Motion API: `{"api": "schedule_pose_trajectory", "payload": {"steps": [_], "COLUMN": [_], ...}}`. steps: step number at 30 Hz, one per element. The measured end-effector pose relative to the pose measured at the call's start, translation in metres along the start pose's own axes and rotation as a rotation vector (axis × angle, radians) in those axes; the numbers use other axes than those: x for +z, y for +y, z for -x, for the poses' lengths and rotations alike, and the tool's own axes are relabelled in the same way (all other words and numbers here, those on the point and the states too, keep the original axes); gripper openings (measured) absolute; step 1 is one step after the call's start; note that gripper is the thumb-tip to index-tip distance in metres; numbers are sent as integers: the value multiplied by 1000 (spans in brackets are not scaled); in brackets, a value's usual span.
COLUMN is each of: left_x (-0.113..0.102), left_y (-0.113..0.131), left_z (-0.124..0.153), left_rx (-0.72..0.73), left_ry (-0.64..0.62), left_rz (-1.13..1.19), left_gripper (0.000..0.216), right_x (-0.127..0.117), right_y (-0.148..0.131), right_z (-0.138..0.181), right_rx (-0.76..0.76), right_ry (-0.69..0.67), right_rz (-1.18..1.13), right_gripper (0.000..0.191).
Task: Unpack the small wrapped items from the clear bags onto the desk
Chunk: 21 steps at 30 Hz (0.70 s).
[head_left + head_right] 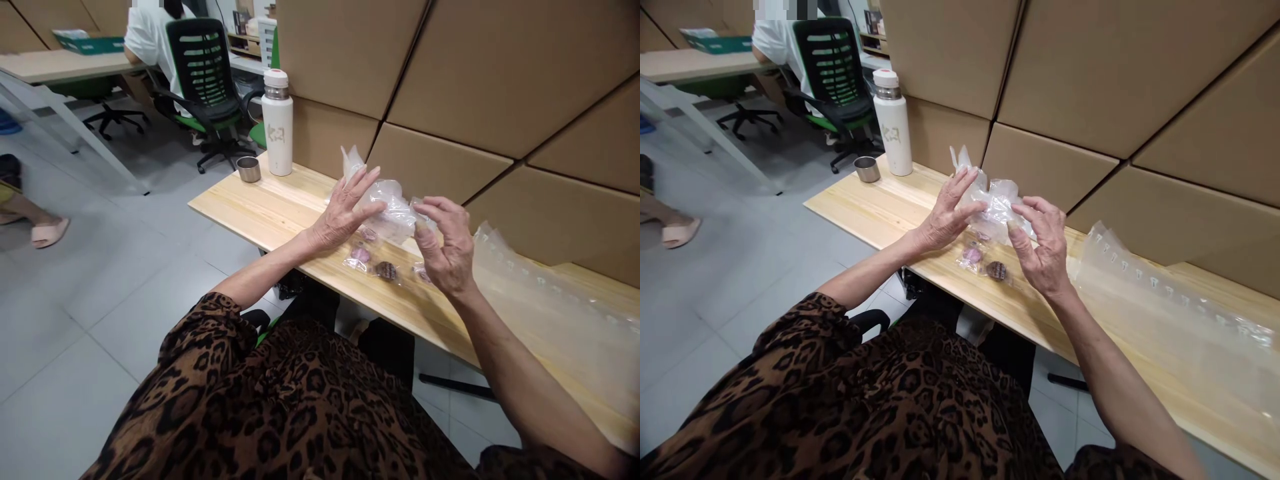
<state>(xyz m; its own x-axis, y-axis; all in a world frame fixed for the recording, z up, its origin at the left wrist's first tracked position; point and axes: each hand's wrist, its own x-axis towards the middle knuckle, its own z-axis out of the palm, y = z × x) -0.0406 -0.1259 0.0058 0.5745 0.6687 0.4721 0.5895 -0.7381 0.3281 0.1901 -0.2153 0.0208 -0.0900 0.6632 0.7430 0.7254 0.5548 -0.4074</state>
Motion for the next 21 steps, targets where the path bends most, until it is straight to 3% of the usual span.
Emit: {"api": "schedule_pose_trajectory", "payload": {"steps": [5,10,13,17,19,21], "left_x": [2,3,3,6,8,9], "left_y": [0,-14,-21,-20,-17,-13], "left_z": [-11,-14,-15,-23,-28,-32], "left_rx": [17,-10,14,82,127,177], "left_ry": [-23,41,76,50,26,20], "left_rz": [-76,28,70,-32,-91,-126], "left_gripper": [48,39,40,52,59,64], "right_x": [-7,-17,-23,-19,-11,-2], "right_y": [5,34,40,27,20,15], "right_z": [-3,0,-1,-35,-64,-93], "right_rx": [99,251,241,47,-3,6], "right_ry": [47,-62,-45,-102,-198,-311], "right_rz": [13,92,130,170,173,160], "right_gripper": [32,37,33,35,41,34]}}
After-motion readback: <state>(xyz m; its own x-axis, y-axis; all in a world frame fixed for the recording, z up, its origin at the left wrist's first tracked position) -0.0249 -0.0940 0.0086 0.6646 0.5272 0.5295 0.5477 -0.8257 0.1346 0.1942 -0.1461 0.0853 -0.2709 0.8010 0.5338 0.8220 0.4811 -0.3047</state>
